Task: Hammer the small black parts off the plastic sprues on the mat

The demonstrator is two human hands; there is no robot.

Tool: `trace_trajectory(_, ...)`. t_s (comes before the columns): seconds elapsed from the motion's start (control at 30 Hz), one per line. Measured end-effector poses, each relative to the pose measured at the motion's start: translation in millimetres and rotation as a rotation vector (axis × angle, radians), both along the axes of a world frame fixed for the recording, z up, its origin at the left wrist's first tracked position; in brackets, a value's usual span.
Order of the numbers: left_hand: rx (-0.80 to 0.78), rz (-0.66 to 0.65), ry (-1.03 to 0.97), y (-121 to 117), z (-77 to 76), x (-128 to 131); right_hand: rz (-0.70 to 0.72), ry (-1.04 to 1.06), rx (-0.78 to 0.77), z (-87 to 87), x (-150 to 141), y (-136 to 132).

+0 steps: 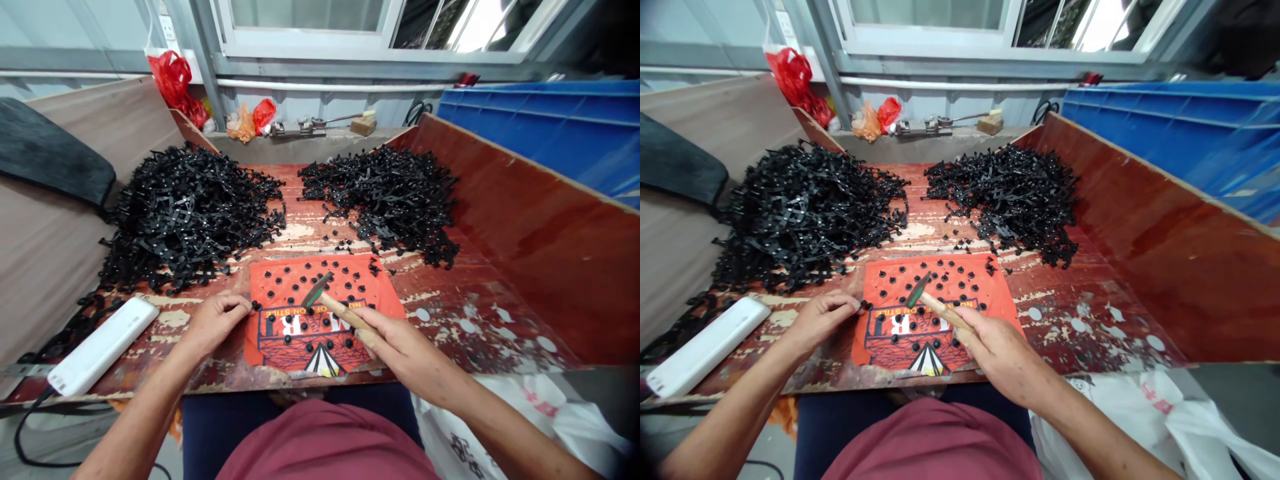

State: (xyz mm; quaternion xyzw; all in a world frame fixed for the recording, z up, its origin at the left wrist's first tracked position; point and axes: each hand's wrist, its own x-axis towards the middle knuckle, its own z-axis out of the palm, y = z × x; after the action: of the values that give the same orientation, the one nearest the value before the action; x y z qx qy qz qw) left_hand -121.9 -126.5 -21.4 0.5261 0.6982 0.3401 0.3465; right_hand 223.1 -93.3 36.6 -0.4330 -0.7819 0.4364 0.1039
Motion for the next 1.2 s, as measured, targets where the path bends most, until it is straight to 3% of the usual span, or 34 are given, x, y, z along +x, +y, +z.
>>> trace_trajectory(0.2,-0.008,-0.027,0.019,2,-12.0,-4,0.036,-0.057,0.088,11.6,-12,-3)
trace_trajectory(0.4,-0.108,-0.047,0.046,5,-8.0,-4,0.131,-0.217,0.397,14.7,-54,2)
trace_trajectory(0.5,-0.068,-0.078,0.128,6,-3.5,-2,0.157,-0.252,0.493,10.4,-70,7)
trace_trajectory(0.67,0.023,-0.131,0.196,4,-2.2,2,0.152,-0.13,0.511,2.0,-83,5)
trace_trajectory(0.83,0.006,-0.124,0.23,2,-1.7,4,0.176,-0.307,0.512,-9.6,-92,1)
trace_trajectory(0.9,0.006,-0.114,0.218,1,-0.3,5,0.178,-0.281,0.524,-11.8,-93,1)
trace_trajectory(1.0,0.031,-0.106,0.199,1,0.9,6,0.16,-0.231,0.543,-12.6,-94,4)
trace_trajectory(1.13,0.02,-0.1,0.241,-1,-0.7,6,0.184,-0.382,0.562,-7.9,-93,10)
trace_trajectory(1.2,0.006,-0.11,0.23,0,-2.2,5,0.161,-0.322,0.567,-3.0,-92,12)
